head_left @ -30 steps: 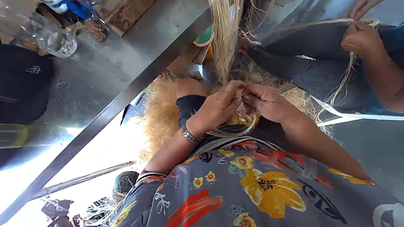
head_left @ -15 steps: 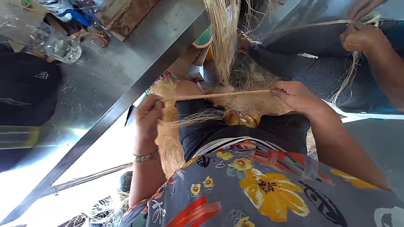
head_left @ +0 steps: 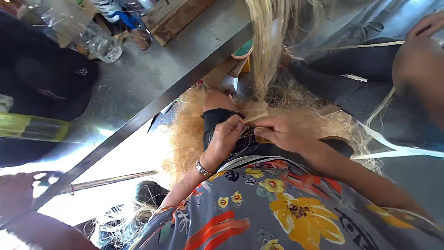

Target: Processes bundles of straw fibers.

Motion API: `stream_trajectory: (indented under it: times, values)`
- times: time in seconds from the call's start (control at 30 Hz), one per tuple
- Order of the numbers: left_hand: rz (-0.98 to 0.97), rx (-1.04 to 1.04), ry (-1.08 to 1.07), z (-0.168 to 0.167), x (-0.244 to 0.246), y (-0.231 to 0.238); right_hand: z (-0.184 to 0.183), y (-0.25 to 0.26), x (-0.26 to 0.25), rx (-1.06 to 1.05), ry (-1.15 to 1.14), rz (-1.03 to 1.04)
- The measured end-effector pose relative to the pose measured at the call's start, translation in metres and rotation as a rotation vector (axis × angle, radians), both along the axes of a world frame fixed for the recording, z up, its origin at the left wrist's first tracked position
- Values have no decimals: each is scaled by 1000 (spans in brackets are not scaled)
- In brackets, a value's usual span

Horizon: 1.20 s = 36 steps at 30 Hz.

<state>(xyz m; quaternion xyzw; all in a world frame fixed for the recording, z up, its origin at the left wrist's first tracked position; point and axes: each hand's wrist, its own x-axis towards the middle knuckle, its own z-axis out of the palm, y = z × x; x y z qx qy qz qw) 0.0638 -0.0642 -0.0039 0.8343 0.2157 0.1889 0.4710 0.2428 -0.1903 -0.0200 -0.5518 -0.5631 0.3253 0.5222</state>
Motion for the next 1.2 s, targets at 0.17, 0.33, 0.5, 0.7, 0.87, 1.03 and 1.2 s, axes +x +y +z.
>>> stream_trajectory:
  times: [0.17, 0.33, 0.5, 0.7, 0.87, 1.03, 1.2]
  values:
    - [-220, -243, -30, -20, 3, 2, -11, 5, -16, 78, 711, -70]
    - [-310, -440, 57, -4, -34, 25, 3, -6, 18, 246, 910, -32]
    - [21, 171, 314, 22, -108, 64, 35, -26, 66, 337, 930, -444]
    - [199, 246, 944, -31, -161, 80, -26, -11, 85, 342, 772, -396]
    - [251, 323, 1378, -48, -161, 87, -41, 1, 77, 151, 616, -355]
    - [112, 519, 490, 7, -65, 62, -40, 12, 26, 10, 510, -93]
    - [-177, 96, 57, -10, 23, 17, -40, 20, 7, -73, 554, -25]
